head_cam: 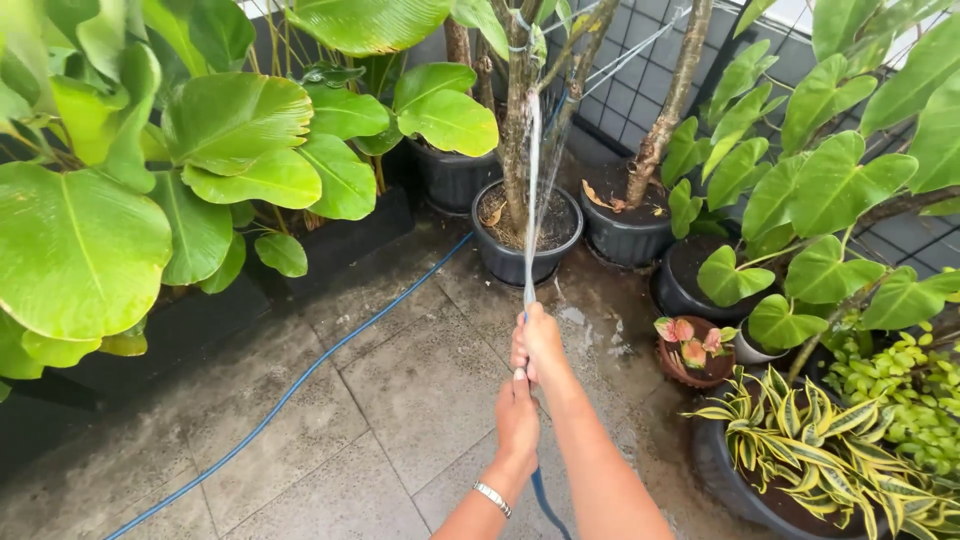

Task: Watering various potted plants in a garden area using a hose.

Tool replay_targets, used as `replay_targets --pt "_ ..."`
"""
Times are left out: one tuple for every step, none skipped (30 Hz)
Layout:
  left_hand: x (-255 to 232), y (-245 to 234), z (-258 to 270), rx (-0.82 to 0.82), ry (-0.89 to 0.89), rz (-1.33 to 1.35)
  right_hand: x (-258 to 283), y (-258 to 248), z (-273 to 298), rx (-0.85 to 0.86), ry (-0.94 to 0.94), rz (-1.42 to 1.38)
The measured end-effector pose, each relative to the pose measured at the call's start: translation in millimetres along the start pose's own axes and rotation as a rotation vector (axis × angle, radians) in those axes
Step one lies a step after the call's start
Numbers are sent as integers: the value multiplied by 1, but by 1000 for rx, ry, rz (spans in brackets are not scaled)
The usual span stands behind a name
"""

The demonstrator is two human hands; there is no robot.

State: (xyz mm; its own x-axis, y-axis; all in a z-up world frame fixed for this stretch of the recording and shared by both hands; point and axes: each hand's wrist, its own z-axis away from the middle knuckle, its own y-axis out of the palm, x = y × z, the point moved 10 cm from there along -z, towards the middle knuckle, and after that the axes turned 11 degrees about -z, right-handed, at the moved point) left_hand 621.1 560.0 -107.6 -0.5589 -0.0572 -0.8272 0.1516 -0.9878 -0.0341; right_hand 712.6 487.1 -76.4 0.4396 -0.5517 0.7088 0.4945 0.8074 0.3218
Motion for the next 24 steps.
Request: replay_targets --pt "10 2 -3 -3 4 2 -9 -7 -9 5 -2 1" --pt "23 3 -6 -16 -14 -18 -19 -17 -19 -7 13 1" --pt "35 6 -9 -27 -29 -38 -28 -27 -29 -20 25 -2" --pt "37 7 -7 -27 -23 -37 -31 -32 -34 -16 20 -2" --pt "46 13 -1 16 -46 -21 -37 -46 -37 -47 25 -16" --pt "55 20 4 58 -69 -6 -44 -61 -42 -78 31 -31" --pt "64 27 5 64 -77 -11 -42 -72 -35 -89 35 -34" --pt "71 34 7 59 -48 -24 -37 -85 -28 -104 10 -74" --pt "76 43 8 58 -15 -40 -30 -98 -21 -120 -18 -118" --pt "82 52 14 68 -20 -47 -28 -112 -16 -132 -19 -124" --pt "84 63 20 81 6 -70 -20 -130 -11 -175 -51 -178" --pt "85 73 26 94 32 -92 -13 -148 -5 -219 -83 -232" --pt "85 83 41 108 27 -99 -7 -162 4 -233 -86 -239" --pt "85 93 56 130 29 -105 1 -172 12 -216 -103 -192" --pt "81 103 70 153 34 -111 11 -180 20 -198 -123 -147" --pt "80 109 81 169 33 -119 19 -186 38 -212 -130 -156" --pt "76 114 92 177 45 -122 35 -184 54 -160 -212 -124" --pt "73 120 102 184 57 -126 51 -182 71 -108 -293 -91" --pt "75 124 107 188 63 -128 58 -183 85 -108 -299 -95" --pt "69 128 113 183 133 -97 68 -181 101 -70 -352 -67" --pt "62 129 117 177 208 -66 79 -174 116 -30 -408 -39" --pt "57 129 122 179 218 -67 82 -174 121 -26 -416 -44" --pt "48 128 129 182 255 -61 89 -170 129 20 -476 -78" --pt "40 127 136 186 292 -56 96 -166 138 66 -535 -113"
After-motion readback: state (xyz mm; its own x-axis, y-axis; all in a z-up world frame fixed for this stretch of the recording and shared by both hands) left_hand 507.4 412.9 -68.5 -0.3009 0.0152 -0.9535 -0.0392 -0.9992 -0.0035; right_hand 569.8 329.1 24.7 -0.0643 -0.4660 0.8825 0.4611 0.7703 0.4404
